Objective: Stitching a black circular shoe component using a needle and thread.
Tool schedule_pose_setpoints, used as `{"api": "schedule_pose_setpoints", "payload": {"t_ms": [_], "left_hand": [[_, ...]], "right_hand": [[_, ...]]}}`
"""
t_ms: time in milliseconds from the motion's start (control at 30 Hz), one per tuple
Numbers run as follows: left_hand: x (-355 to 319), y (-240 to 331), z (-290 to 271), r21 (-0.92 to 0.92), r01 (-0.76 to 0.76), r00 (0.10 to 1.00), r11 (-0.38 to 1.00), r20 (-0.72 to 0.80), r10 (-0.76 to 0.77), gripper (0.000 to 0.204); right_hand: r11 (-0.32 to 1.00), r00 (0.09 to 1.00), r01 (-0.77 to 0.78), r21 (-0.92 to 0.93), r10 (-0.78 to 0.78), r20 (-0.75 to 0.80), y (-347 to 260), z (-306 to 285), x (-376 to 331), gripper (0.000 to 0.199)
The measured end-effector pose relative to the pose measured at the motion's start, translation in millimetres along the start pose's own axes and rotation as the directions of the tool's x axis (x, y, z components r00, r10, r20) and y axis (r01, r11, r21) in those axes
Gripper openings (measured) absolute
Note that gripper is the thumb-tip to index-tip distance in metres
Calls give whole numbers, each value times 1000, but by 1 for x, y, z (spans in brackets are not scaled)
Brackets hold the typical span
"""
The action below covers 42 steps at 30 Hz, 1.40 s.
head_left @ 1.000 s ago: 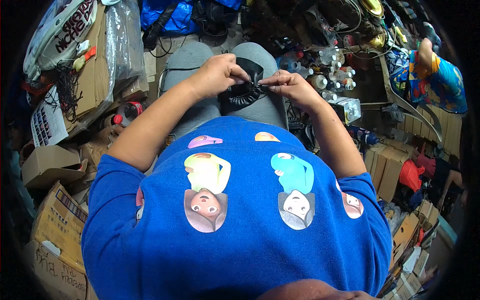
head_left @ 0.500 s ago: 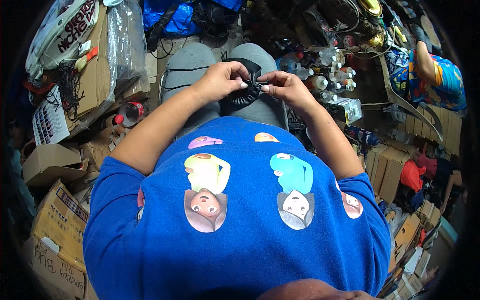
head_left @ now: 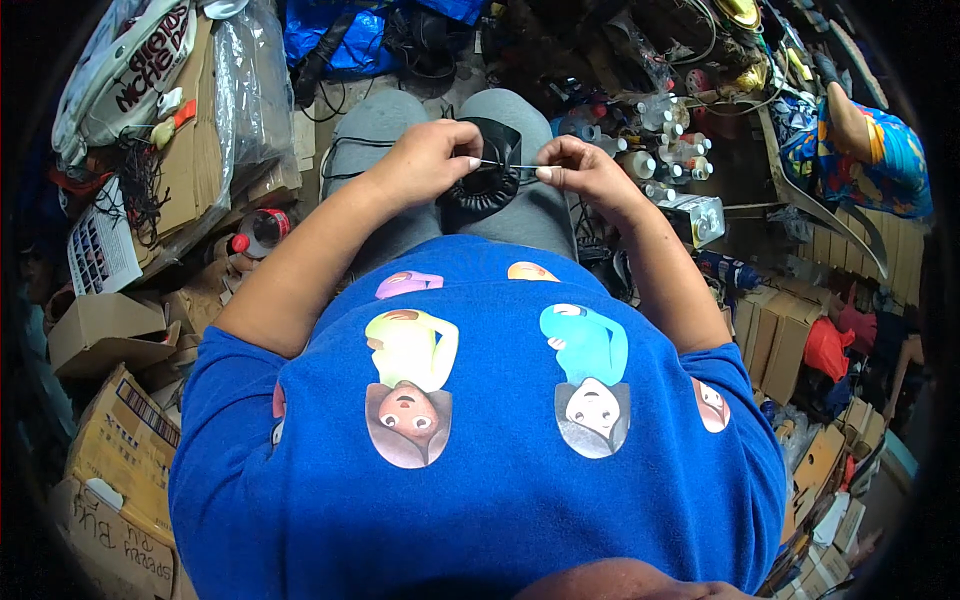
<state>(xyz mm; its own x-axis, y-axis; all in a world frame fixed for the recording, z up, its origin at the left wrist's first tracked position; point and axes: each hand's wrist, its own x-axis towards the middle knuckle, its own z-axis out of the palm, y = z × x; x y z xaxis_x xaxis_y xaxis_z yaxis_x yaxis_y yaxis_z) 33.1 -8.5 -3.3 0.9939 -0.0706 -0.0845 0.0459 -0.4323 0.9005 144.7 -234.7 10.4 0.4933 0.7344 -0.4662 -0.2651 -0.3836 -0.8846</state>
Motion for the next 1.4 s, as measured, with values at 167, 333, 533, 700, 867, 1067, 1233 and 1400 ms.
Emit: {"api": "schedule_pose_setpoints", "payload": {"t_ms": [167, 333, 533, 700, 867, 1067, 1233, 1400], "left_hand": [[10, 21, 1, 95, 25, 994, 995, 107, -36, 14], [12, 25, -3, 202, -31, 986, 979, 164, -2, 14], [15, 22, -2, 198, -44, 983, 979, 185, 7, 12], [13, 22, 2, 128, -6, 989, 992, 150, -13, 13], [11, 25, -2, 200, -46, 981, 979, 196, 6, 13], [16, 20, 3, 258, -180, 970, 949, 207, 128, 12], [10, 11, -1, 224, -158, 975, 962, 187, 117, 12], [9, 11, -4, 256, -187, 966, 948, 222, 131, 12]], "right_hand": [[976, 998, 21, -215, -32, -48, 9, -9, -13, 17], [997, 998, -24, -79, 29, 62, -14, -25, -40, 14], [962, 986, 107, -250, -136, -101, -26, -32, -21, 25], [861, 983, 55, -506, -137, -126, 22, -1, -35, 21], [955, 990, 119, -273, -133, -34, -23, -2, -49, 11], [392, 892, 112, -913, -445, -81, -30, -34, 9, 14], [238, 914, 267, -934, -369, 167, -54, 1, -10, 11], [-19, 919, 345, -938, -199, 342, -49, 28, 2, 8]]}}
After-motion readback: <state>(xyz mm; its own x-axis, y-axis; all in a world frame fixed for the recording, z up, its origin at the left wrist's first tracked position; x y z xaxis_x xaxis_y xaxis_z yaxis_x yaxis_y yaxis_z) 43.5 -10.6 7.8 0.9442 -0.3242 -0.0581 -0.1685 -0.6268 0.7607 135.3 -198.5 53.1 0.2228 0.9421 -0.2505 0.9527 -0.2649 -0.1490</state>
